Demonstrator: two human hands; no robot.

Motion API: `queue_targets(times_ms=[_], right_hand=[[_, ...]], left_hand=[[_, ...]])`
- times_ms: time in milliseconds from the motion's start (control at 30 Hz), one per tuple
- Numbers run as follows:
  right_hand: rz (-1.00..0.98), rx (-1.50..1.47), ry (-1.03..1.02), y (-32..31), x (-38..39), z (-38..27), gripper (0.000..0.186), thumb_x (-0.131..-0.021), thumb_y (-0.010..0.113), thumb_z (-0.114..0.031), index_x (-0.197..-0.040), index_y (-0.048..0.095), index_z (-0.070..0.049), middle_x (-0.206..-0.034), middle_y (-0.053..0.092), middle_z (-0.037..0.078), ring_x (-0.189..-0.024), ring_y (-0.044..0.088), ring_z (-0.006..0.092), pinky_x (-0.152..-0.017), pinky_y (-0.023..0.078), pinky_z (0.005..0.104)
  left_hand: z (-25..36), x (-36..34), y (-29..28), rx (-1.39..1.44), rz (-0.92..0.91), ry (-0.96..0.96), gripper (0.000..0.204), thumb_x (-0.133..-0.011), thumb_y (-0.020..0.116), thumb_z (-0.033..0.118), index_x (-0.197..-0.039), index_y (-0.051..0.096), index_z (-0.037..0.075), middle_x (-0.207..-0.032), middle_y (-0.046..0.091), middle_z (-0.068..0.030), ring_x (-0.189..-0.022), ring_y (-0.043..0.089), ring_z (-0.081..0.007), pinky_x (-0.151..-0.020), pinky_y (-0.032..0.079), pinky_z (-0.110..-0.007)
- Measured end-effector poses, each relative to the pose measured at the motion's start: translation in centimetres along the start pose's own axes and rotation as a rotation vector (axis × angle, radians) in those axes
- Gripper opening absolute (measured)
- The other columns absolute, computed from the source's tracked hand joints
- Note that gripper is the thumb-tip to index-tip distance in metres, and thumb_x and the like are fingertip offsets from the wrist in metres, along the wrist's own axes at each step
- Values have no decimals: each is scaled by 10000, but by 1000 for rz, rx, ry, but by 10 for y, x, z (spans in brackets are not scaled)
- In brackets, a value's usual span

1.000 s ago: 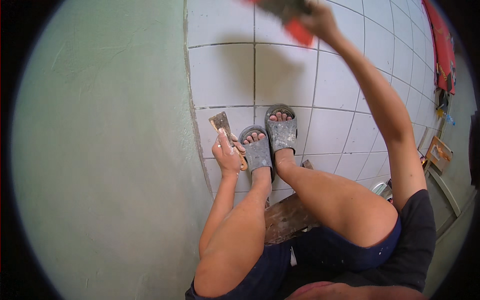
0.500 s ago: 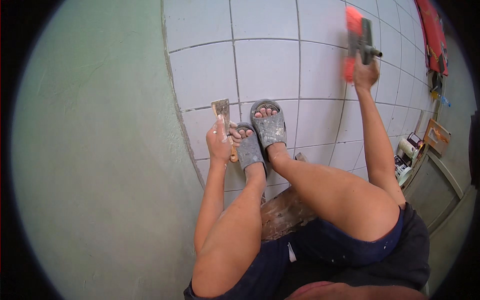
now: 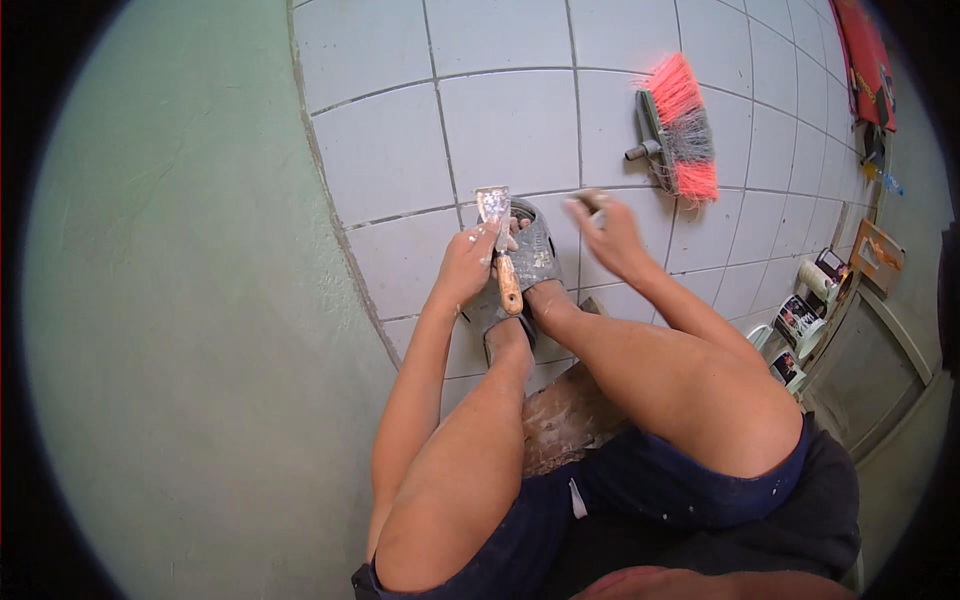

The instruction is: Scrape and clean a wall using a putty knife and brush.

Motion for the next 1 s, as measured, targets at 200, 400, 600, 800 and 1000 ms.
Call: queue_targets(times_ms=[200,400,600,800,1000], right_hand=[[-323,-813,632,94,-24,-10,428,-1036,585,-353,-915,661,50,-781,642,69,-671,588,126,-583,482,312],[-132,-807,598,103,-75,-7,326,-1027,577,-227,-919,656,70,-783,681,102,-637,634,158,-551,512,330],[-105,-963,559,100,-100,-15,300,-997,534,-131,-1027,627,153,-897,733,221,-692,704,235,-589,577,363],[-44,-990,586,99,-108,-19,278,-982,558,-110,-1010,621,159,-894,722,229,-671,688,231,-581,571,360],[-4,-1085,577,103,-113,-20,287,-962,552,-92,-1003,622,183,-872,719,252,-677,704,253,-566,580,373]], left_hand=[[-9,-33,11,-120,52,-177,546,-1058,484,455,-816,689,11,-695,620,-48,-600,520,-119,-560,436,-305],[12,-53,11,-207,119,-112,460,-1065,462,429,-942,634,20,-723,638,-52,-541,569,-144,-537,462,-310],[47,-40,33,61,51,-251,421,-1066,440,408,-889,569,49,-658,614,-46,-480,525,-113,-459,423,-264],[55,-44,34,62,147,-249,433,-1058,456,381,-778,568,71,-594,566,-28,-444,478,-99,-399,342,-252],[63,-53,29,131,197,-115,439,-1052,463,340,-737,559,49,-587,592,-55,-425,474,-116,-387,353,-277]])
Point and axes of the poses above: each hand's wrist, its own x-axis away from the middle knuckle, its own y-axis out of the palm, z = x × y, the point moved 4 cm from there along -x, towards the middle knuckle
